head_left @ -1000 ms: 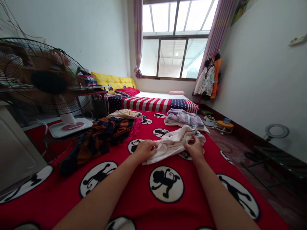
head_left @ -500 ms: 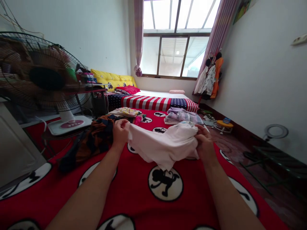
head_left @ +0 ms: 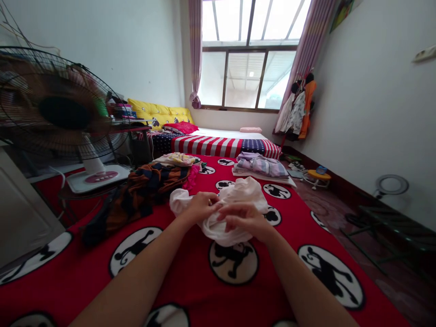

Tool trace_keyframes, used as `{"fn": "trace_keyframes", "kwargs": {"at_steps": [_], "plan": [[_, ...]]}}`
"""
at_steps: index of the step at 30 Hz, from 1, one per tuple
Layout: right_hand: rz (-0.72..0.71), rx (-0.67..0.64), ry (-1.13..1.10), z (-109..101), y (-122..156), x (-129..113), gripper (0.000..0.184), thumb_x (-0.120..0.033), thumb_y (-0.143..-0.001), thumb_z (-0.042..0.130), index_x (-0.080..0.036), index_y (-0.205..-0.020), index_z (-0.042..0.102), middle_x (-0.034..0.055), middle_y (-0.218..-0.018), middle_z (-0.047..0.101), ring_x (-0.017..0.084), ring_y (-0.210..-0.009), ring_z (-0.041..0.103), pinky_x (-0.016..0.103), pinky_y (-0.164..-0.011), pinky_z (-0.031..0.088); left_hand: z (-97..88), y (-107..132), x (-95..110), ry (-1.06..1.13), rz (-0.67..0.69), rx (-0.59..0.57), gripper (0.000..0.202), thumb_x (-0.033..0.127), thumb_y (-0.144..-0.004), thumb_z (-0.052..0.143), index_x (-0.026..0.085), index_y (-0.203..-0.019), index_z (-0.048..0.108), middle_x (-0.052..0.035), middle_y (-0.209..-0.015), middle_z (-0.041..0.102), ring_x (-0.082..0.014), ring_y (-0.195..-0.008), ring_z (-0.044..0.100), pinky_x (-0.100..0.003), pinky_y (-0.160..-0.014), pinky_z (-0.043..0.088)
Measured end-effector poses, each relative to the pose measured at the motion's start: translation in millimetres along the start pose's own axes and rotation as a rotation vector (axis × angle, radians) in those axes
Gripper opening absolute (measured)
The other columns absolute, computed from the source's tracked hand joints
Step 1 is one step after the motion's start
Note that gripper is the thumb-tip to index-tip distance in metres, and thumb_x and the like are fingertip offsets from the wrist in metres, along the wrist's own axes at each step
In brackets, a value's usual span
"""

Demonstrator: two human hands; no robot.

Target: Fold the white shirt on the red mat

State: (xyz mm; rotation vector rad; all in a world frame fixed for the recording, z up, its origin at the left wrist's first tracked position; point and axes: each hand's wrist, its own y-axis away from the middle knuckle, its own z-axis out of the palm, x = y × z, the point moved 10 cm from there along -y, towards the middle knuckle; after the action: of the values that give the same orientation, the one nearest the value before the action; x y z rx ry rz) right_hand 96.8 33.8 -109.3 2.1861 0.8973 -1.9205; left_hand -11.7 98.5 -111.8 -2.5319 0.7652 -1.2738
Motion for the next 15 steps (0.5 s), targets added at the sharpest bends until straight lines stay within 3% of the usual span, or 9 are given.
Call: {"fn": "trace_keyframes", "kwargs": {"at_steps": [2,4,6,8,10,13,15], "plan": [[-0.090,0.424,-0.028,-65,8,-6,0.029,-0.037,-0.079,0.064,-0.017,-0.099,0.069,0.0042,-0.085,0.070,0.010,-0.056,0.054,0.023,-0.054,0.044,-23.2,-3,-19,0.251,-0.090,0.200,0.024,0.041,-0.067,0.070,0.017,-0.070,0.070,-0.0012,-0.066,0.066,-0.0140,-0.060,0.054,-0.023,-0.056,0.039],[-0.127,0.819,0.081,-121,31,-1,0.033,-0.036,-0.075,0.066,-0.016,-0.101,0.067,0.0054,-0.089,0.069,0.010,-0.056,0.052,0.022,-0.052,0.042,-43.9,-1,-44,0.463,-0.183,0.401,0.032,0.045,-0.061,0.073,0.016,-0.071,0.068,-0.0004,-0.065,0.064,-0.0130,-0.058,0.053,-0.023,-0.055,0.038],[-0.034,0.995,0.238,-151,42,17,0.047,-0.038,-0.070,0.069,-0.015,-0.110,0.064,0.0096,-0.103,0.067,0.011,-0.059,0.053,0.024,-0.053,0.044,-54.4,2,-62,0.566,-0.239,0.506,0.039,0.050,-0.061,0.072,0.015,-0.075,0.065,0.0004,-0.065,0.061,-0.0121,-0.057,0.051,-0.022,-0.054,0.038],[0.124,0.979,0.309,-159,40,44,0.066,-0.043,-0.066,0.070,-0.015,-0.124,0.056,0.0144,-0.119,0.062,0.014,-0.062,0.058,0.027,-0.054,0.047,-57.2,3,-72,0.624,-0.265,0.532,0.044,0.054,-0.060,0.070,0.015,-0.078,0.062,0.0017,-0.064,0.059,-0.0111,-0.056,0.050,-0.021,-0.053,0.038],[0.230,0.870,0.251,-149,30,68,0.077,-0.046,-0.066,0.070,-0.016,-0.134,0.048,0.0162,-0.126,0.059,0.019,-0.073,0.064,0.030,-0.060,0.051,-54.0,4,-74,0.682,-0.280,0.509,0.045,0.053,-0.058,0.073,0.015,-0.077,0.061,0.0028,-0.063,0.058,-0.0104,-0.055,0.050,-0.021,-0.052,0.039],[0.210,0.653,0.134,-114,12,74,0.067,-0.049,-0.068,0.069,-0.017,-0.126,0.056,0.0119,-0.116,0.066,0.023,-0.090,0.066,0.031,-0.071,0.053,-40.5,1,-60,0.742,-0.278,0.373,0.042,0.047,-0.055,0.079,0.014,-0.077,0.064,0.0027,-0.063,0.059,-0.0102,-0.054,0.051,-0.021,-0.051,0.040],[0.179,0.517,0.143,-95,6,68,0.050,-0.051,-0.071,0.067,-0.018,-0.109,0.067,0.0073,-0.100,0.071,0.023,-0.087,0.065,0.030,-0.070,0.051,-32.0,0,-48,0.762,-0.265,0.282,0.041,0.043,-0.052,0.082,0.014,-0.077,0.067,0.0017,-0.064,0.061,-0.0104,-0.055,0.053,-0.021,-0.052,0.042]]}}
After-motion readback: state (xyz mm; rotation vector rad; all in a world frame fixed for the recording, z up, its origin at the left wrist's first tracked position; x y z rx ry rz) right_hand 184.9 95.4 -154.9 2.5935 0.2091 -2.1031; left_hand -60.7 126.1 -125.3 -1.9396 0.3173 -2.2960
